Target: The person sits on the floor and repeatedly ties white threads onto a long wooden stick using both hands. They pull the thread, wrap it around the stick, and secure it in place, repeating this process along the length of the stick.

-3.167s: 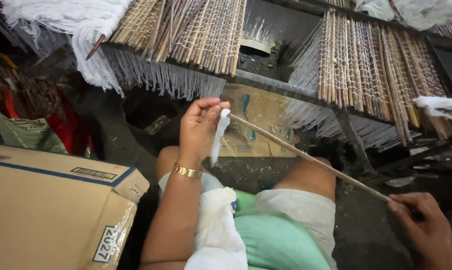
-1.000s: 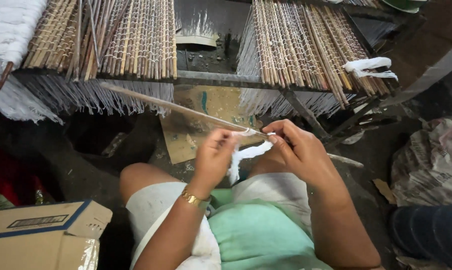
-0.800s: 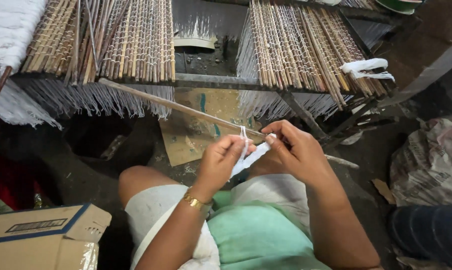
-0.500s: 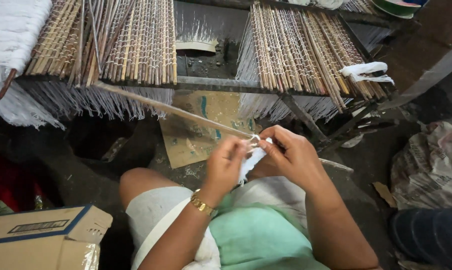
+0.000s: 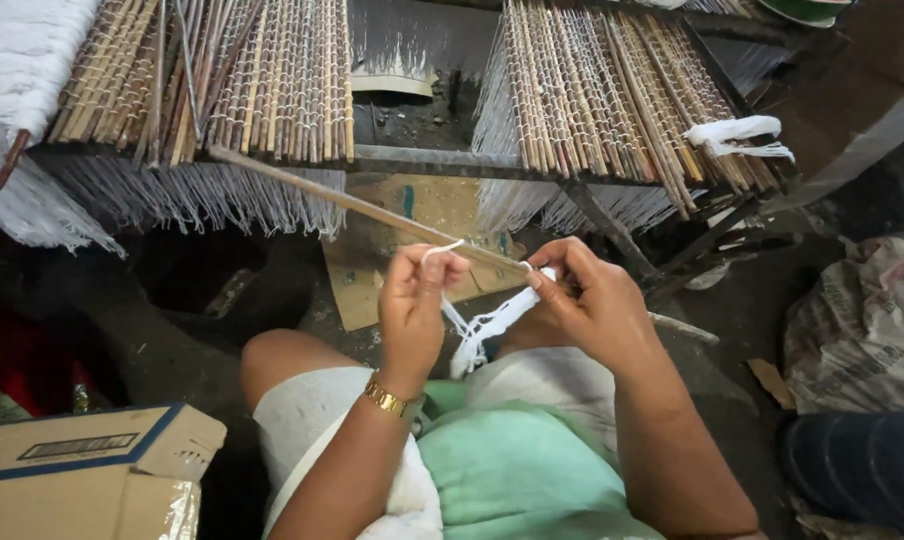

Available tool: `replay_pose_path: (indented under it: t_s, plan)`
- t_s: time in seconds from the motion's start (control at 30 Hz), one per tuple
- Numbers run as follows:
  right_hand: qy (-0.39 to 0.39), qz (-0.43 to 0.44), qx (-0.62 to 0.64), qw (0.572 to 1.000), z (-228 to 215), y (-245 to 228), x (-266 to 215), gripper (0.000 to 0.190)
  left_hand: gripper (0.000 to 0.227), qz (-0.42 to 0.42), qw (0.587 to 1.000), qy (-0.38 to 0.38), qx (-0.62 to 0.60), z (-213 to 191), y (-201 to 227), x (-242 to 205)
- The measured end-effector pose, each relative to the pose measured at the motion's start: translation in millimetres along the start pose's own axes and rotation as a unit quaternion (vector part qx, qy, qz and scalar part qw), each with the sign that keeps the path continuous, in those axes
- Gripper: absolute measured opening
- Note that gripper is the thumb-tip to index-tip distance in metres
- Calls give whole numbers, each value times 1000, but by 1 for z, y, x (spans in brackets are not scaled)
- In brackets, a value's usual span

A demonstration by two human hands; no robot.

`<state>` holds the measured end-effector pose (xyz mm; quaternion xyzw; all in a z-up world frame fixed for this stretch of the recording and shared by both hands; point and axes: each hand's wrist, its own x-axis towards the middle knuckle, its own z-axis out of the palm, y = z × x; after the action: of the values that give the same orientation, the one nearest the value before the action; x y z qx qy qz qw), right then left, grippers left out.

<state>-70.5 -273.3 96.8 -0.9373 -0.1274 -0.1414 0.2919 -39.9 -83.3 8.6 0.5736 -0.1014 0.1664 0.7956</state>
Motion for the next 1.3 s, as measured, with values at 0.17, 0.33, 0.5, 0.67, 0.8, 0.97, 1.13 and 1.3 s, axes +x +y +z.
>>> replay_pose_path:
  t_s: [0.17, 0.33, 0.5, 0.67, 0.8, 0.97, 1.13, 1.3]
  plan:
    - [-47, -20, 55, 997, -5, -29, 8, 19, 44, -77, 979, -147, 117, 12, -34, -9]
    - [-29, -18, 40, 999, -5, -7, 0, 15, 27, -9, 997, -47, 54, -6, -1, 0]
    - [-40, -21, 51, 998, -4, -13, 2, 17, 32, -136, 980, -100, 105, 20, 7, -5]
    - [-45, -17, 52, 997, -6, -6, 1, 17, 11, -3, 987, -121, 106, 10, 9, -1]
    - [-49, -11, 41, 998, -8, -14, 0, 17, 13, -8, 984, -112, 135, 8, 0, -3]
    - [-37, -16, 44, 998, -5, -15, 0, 16, 13, 12, 975, -153, 161, 10, 2, -4]
    - [-32, -23, 23, 999, -5, -11, 0, 16, 15, -59, 991, -74, 97, -2, -10, -8]
    - [-29, -16, 16, 999, -15, -18, 1, 14, 22, -120, 985, -108, -60, -21, 12, 10]
